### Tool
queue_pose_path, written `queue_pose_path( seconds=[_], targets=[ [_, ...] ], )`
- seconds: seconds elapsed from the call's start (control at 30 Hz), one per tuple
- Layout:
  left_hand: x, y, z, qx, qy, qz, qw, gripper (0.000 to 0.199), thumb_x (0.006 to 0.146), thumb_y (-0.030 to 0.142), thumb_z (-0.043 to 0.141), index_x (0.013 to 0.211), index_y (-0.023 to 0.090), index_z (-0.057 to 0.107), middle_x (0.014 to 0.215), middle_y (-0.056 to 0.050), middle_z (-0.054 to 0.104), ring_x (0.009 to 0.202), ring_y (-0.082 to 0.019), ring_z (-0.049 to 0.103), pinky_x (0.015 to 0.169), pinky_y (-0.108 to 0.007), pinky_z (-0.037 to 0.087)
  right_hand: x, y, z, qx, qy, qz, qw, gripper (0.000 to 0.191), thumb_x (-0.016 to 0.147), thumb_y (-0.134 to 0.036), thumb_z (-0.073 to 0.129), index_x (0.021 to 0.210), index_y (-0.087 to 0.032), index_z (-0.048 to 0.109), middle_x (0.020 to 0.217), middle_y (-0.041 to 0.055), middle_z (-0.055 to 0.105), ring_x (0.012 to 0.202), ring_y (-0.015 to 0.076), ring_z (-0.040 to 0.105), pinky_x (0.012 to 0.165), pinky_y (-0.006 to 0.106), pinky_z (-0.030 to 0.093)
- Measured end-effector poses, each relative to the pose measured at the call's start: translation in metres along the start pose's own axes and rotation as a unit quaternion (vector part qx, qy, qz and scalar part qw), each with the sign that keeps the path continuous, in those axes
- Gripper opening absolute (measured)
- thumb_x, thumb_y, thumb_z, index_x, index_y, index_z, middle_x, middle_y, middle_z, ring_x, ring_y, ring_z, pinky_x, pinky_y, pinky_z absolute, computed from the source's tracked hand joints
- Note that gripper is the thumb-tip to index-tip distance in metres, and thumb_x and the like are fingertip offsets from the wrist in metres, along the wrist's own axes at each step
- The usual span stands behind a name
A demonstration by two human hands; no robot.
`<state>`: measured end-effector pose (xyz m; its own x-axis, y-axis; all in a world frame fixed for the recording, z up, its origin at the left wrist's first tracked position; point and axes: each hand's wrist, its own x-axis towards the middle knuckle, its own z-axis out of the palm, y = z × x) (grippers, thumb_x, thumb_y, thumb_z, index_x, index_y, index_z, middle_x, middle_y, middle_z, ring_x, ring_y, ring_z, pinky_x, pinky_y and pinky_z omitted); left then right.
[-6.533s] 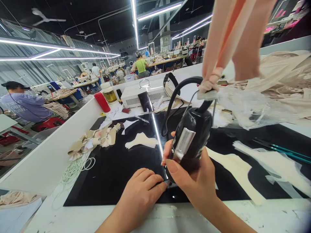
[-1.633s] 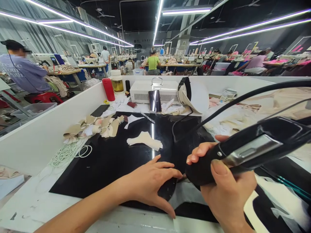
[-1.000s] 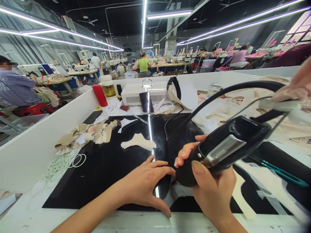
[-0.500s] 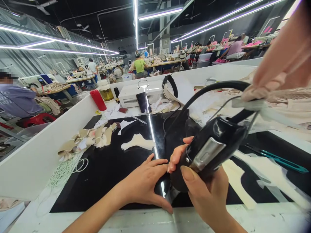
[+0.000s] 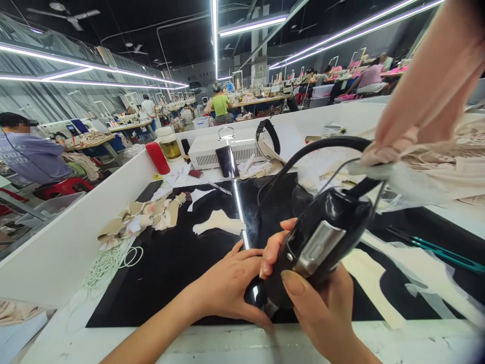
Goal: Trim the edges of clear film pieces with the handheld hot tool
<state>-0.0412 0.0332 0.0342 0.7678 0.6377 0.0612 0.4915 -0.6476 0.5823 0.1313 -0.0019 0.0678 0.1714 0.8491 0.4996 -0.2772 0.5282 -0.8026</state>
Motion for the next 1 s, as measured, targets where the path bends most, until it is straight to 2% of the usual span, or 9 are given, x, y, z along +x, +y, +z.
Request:
queue_pose_path(
  seconds=[0.07,0.17,0.37,0.47,0.57,0.7,0.8,0.9,1.0],
  targets=[
    [-0.001,0.0,-0.003,-0.004,-0.004,0.002,1.0,0.076,0.08,0.053,0.096,0.142,0.023,0.063,0.165,-0.018,0.052,0.161,-0.043,0.037,0.133,-0.071,0.017,0.006,-0.003,-0.009,0.018,-0.014,0.008,1.0,0.027,0.093,-0.048,0.084,0.111,-0.031,0.073,0.083,0.0004,0.076,0.071,0.021,0.076,0.072,0.037,0.069],
    [-0.003,0.0,-0.009,0.004,0.002,0.026,1.0,0.047,0.087,0.048,0.092,0.123,0.025,0.073,0.172,-0.015,0.045,0.162,-0.041,0.037,0.134,-0.066,0.02,0.017,-0.007,-0.025,0.034,-0.002,0.013,0.999,0.036,0.092,-0.042,0.087,0.123,-0.033,0.07,0.089,-0.0016,0.075,0.069,0.0175,0.072,0.067,0.033,0.067],
    [-0.009,-0.008,-0.022,0.051,0.017,0.041,0.998,0.003,0.099,0.029,0.081,0.101,0.027,0.082,0.168,-0.007,0.052,0.161,-0.038,0.039,0.132,-0.06,0.033,0.03,-0.012,-0.043,0.02,0.052,0.009,0.998,0.039,0.088,-0.04,0.091,0.12,-0.03,0.071,0.086,-0.0026,0.072,0.068,0.0159,0.068,0.064,0.03,0.062],
    [-0.012,-0.016,-0.03,0.105,0.036,0.019,0.994,0.01,0.103,0.021,0.074,0.101,0.028,0.081,0.166,-0.004,0.055,0.161,-0.038,0.038,0.132,-0.065,0.03,0.029,-0.011,-0.044,0.01,0.06,0.005,0.998,0.041,0.087,-0.04,0.092,0.12,-0.03,0.071,0.087,-0.0023,0.072,0.068,0.0164,0.068,0.064,0.03,0.061],
    [-0.013,-0.02,-0.033,0.184,0.11,-0.022,0.977,0.02,0.105,0.012,0.064,0.104,0.025,0.079,0.162,-0.006,0.058,0.157,-0.037,0.044,0.132,-0.072,0.025,0.028,-0.007,-0.045,0.012,0.038,0.002,0.999,0.04,0.089,-0.038,0.091,0.122,-0.031,0.071,0.089,-0.0017,0.074,0.068,0.0171,0.069,0.061,0.031,0.062],
    [-0.009,-0.007,-0.021,0.147,0.184,-0.039,0.971,0.015,0.105,0.014,0.067,0.116,0.022,0.074,0.141,-0.01,0.07,0.136,-0.03,0.061,0.126,-0.059,0.044,0.028,-0.001,-0.038,0.018,0.027,-0.005,0.999,0.038,0.091,-0.037,0.088,0.124,-0.032,0.07,0.09,-0.0025,0.075,0.067,0.0165,0.07,0.062,0.03,0.062],
    [-0.004,0.01,-0.004,0.047,0.151,-0.051,0.986,0.039,0.096,0.029,0.085,0.131,0.024,0.071,0.137,-0.009,0.071,0.13,-0.029,0.064,0.116,-0.048,0.055,0.03,0.001,-0.028,0.025,0.036,0.0,0.999,0.033,0.092,-0.038,0.088,0.118,-0.032,0.069,0.09,-0.0041,0.074,0.067,0.0154,0.068,0.063,0.03,0.061],
    [0.002,0.022,0.011,0.004,0.106,-0.071,0.992,0.065,0.086,0.042,0.095,0.142,0.022,0.068,0.145,-0.012,0.067,0.133,-0.033,0.061,0.118,-0.051,0.053,0.032,0.005,-0.022,0.018,0.044,0.001,0.999,0.03,0.09,-0.041,0.089,0.111,-0.031,0.07,0.09,-0.0046,0.074,0.068,0.0149,0.068,0.066,0.029,0.061],
    [0.005,0.027,0.016,0.001,0.074,-0.089,0.993,0.078,0.079,0.049,0.099,0.144,0.02,0.068,0.15,-0.014,0.063,0.137,-0.037,0.058,0.124,-0.056,0.047,0.031,0.011,-0.021,0.0,0.05,-0.003,0.999,0.031,0.089,-0.044,0.09,0.109,-0.03,0.071,0.09,-0.0041,0.074,0.07,0.0146,0.069,0.068,0.028,0.062]
  ],
)
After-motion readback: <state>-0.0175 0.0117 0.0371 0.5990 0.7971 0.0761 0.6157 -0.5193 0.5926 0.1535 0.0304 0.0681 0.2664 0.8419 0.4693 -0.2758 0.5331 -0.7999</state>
